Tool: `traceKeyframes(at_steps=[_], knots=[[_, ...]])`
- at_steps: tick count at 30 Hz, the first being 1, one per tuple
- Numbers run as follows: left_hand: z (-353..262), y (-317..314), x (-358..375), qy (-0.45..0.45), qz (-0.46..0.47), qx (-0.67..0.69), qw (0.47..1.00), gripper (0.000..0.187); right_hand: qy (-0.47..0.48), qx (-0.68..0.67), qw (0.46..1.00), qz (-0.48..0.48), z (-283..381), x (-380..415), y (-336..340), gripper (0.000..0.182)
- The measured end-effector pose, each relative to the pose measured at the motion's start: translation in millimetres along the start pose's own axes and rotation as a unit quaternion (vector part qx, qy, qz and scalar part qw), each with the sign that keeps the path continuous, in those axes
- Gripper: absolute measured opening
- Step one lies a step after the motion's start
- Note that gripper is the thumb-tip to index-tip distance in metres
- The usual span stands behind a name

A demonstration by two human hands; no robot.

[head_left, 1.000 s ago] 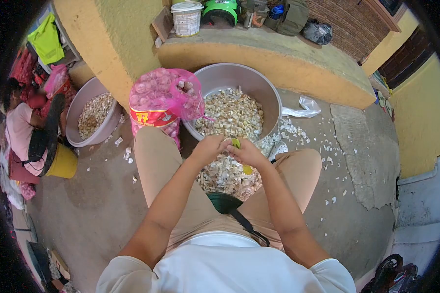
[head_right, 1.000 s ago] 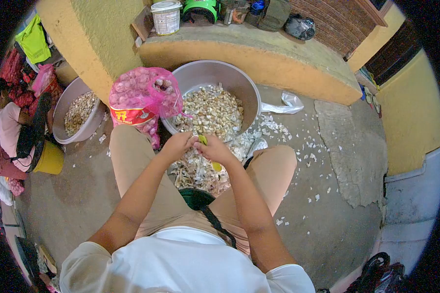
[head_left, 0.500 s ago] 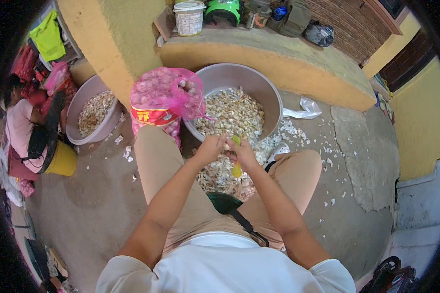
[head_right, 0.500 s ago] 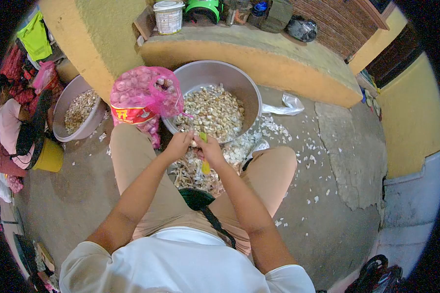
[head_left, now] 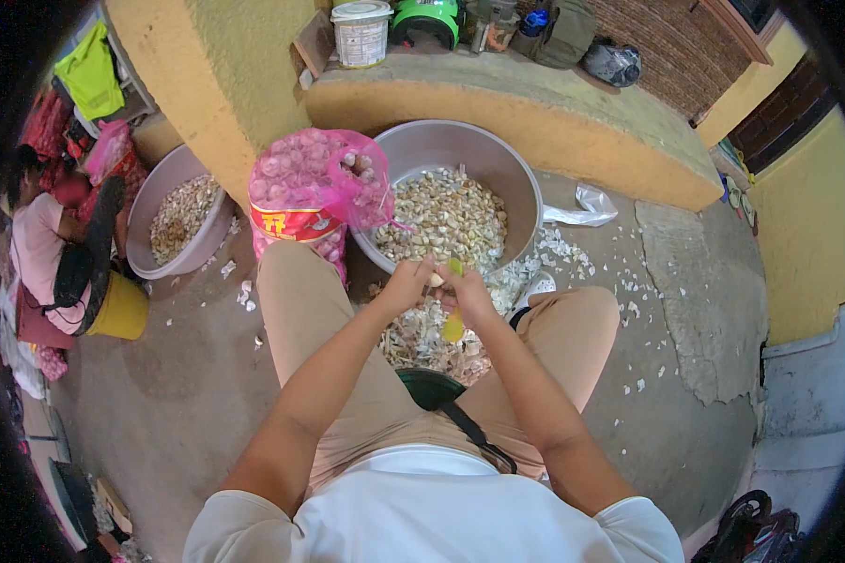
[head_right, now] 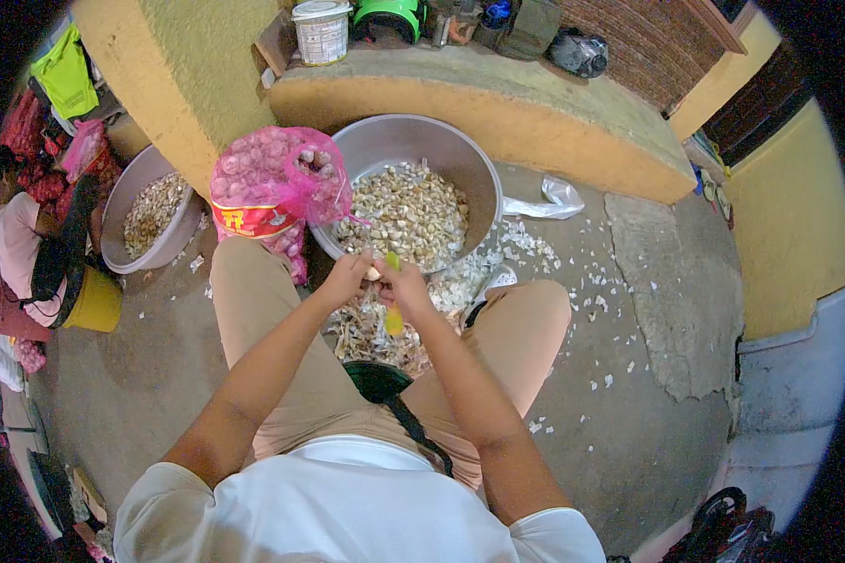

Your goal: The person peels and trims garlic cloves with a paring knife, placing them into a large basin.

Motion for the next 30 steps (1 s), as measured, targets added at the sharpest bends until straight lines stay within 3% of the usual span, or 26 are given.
traceKeyframes(at_steps=[5,7,13,19,22,30], knots=[[9,1,-3,0.039,0.016,0.014,0.999,0.047,-0.045,-0.010,0.999,0.007,-4,-1,3,0.018],[3,4,-1,0.034,0.002,-0.006,0.999,0.044,-0.021,-0.011,1.000,0.001,-1,0,-3,0.018],[-27,-2,8,-0.141,-0.091,-0.277,0.946,0.043,-0.007,0.017,0.997,-0.078,-10,-8,20,0.018],[-31,1,9,-0.085,-0.020,-0.289,0.953,0.052,-0.029,0.013,0.998,-0.049,-7,-11,18,0.025],[-32,3,9,-0.162,-0.043,-0.363,0.917,0.051,-0.037,0.027,0.999,-0.014,-7,-13,17,0.028],[-38,-3,6,-0.091,0.029,-0.252,0.963,0.043,-0.043,0.060,0.997,-0.001,2,-9,17,0.025]])
Point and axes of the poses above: each hand's wrist, its own x-axis away from the middle knuckle, its own y-axis out of the back of the hand, z = x × y, the point moved 7 cm from there along -x, towards the middle knuckle, and after that the axes turned 11 degrees about z, right-handed, at the moved point
